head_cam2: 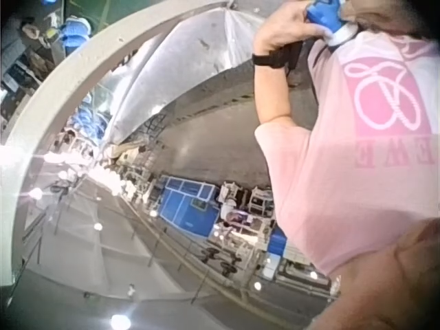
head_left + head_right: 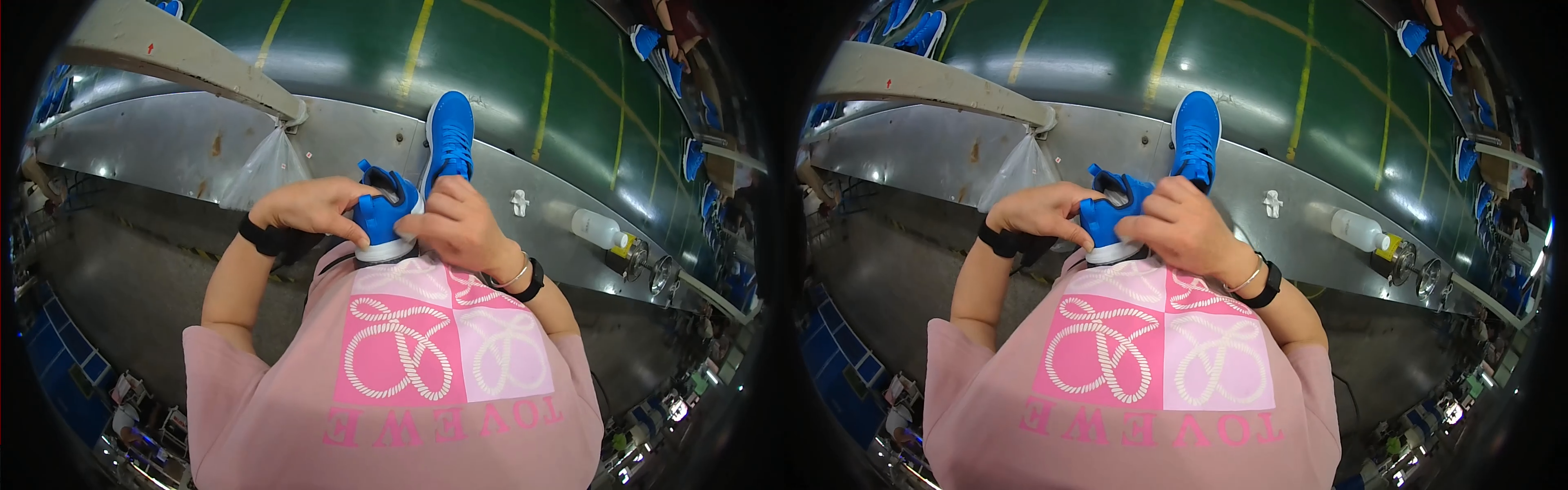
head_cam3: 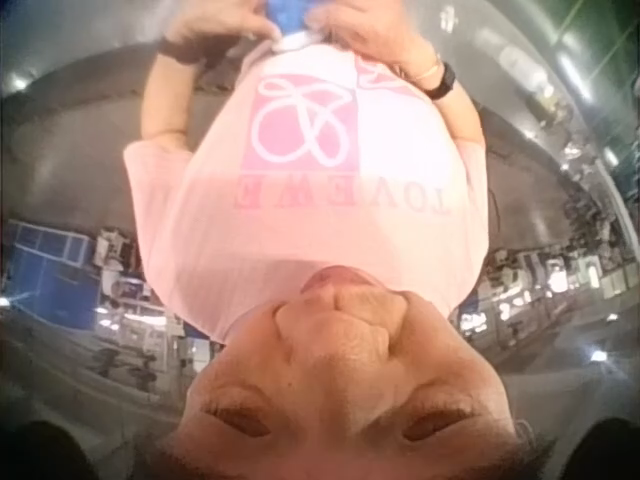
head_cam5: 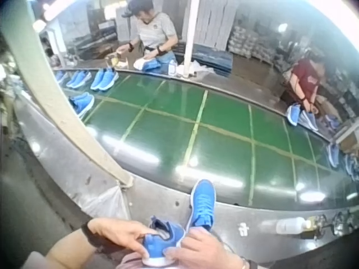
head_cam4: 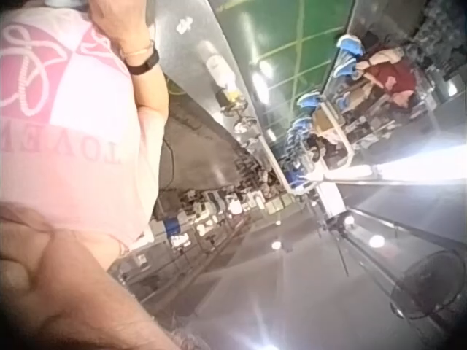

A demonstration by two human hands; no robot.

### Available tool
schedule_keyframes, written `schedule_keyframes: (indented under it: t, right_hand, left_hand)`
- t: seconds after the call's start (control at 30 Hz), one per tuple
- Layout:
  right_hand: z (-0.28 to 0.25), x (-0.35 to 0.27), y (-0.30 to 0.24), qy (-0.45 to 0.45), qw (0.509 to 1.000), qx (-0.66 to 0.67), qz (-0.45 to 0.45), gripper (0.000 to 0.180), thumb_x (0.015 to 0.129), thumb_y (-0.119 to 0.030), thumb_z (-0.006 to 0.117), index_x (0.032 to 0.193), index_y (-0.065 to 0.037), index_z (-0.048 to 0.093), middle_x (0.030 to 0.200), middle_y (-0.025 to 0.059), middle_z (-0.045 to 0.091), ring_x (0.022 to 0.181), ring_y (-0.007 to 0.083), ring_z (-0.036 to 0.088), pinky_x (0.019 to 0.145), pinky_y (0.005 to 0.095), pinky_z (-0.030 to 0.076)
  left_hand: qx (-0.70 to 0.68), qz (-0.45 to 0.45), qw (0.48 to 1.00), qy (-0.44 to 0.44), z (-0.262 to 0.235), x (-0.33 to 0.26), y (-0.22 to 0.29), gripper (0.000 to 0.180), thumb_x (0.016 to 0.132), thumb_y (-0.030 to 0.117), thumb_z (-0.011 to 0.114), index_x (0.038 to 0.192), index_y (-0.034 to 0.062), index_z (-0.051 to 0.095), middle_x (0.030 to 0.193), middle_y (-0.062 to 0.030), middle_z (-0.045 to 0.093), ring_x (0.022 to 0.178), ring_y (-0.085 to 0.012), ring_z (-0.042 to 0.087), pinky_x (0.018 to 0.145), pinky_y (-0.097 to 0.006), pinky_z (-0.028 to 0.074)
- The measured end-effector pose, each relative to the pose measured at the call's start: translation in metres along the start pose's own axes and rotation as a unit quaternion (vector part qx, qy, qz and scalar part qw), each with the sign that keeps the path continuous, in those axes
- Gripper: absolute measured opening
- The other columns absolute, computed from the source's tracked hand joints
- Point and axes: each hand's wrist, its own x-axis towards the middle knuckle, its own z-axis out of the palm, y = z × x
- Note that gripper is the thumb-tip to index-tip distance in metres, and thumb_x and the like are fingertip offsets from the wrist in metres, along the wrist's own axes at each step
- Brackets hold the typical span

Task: Inspecting and cleaning blue sneakers on a shoe manufacturing assembly line.

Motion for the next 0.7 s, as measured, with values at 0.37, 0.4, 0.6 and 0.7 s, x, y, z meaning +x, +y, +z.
schedule_keyframes:
  t: [0.37,0.4,0.6,0.7]
  right_hand:
    - [-0.001,0.007,-0.002,0.019,0.999,0.025,-0.033,0.025,0.072,-0.009,0.072,0.096,-0.017,0.069,0.073,0.0020,0.046,0.074,0.0235,0.049,0.069,0.0356,0.041]
    - [-0.001,0.011,-0.007,0.019,0.999,0.030,-0.039,0.025,0.072,-0.009,0.072,0.096,-0.017,0.069,0.073,0.0020,0.046,0.074,0.0235,0.049,0.069,0.0356,0.041]
    - [-0.003,0.014,0.005,0.009,1.000,-0.009,0.000,0.028,0.069,-0.002,0.070,0.096,-0.012,0.070,0.070,0.0046,0.047,0.071,0.0267,0.048,0.067,0.0387,0.039]
    - [-0.003,-0.029,0.033,0.066,0.986,0.006,0.155,0.014,0.079,0.002,0.067,0.092,-0.004,0.067,0.086,0.0113,0.065,0.075,0.0303,0.056,0.069,0.0381,0.045]
  left_hand:
    - [0.017,-0.005,1.000,-0.016,-0.008,0.000,-0.003,0.044,0.081,0.006,0.076,0.120,-0.0027,0.058,0.105,-0.0032,0.065,0.095,-0.0103,0.056,0.088,-0.028,0.047]
    - [0.023,-0.010,0.999,-0.039,-0.012,0.001,-0.006,0.046,0.082,0.005,0.076,0.122,-0.0029,0.056,0.108,-0.0034,0.065,0.097,-0.0091,0.055,0.088,-0.028,0.047]
    - [0.105,0.061,0.992,-0.030,-0.019,-0.005,-0.009,0.052,0.081,0.009,0.077,0.125,-0.0038,0.054,0.112,-0.0067,0.064,0.102,-0.0120,0.056,0.093,-0.031,0.047]
    - [0.011,0.071,0.995,-0.071,-0.027,-0.011,-0.021,0.054,0.081,0.006,0.077,0.128,-0.0042,0.052,0.116,-0.0055,0.064,0.105,-0.0128,0.057,0.095,-0.032,0.047]
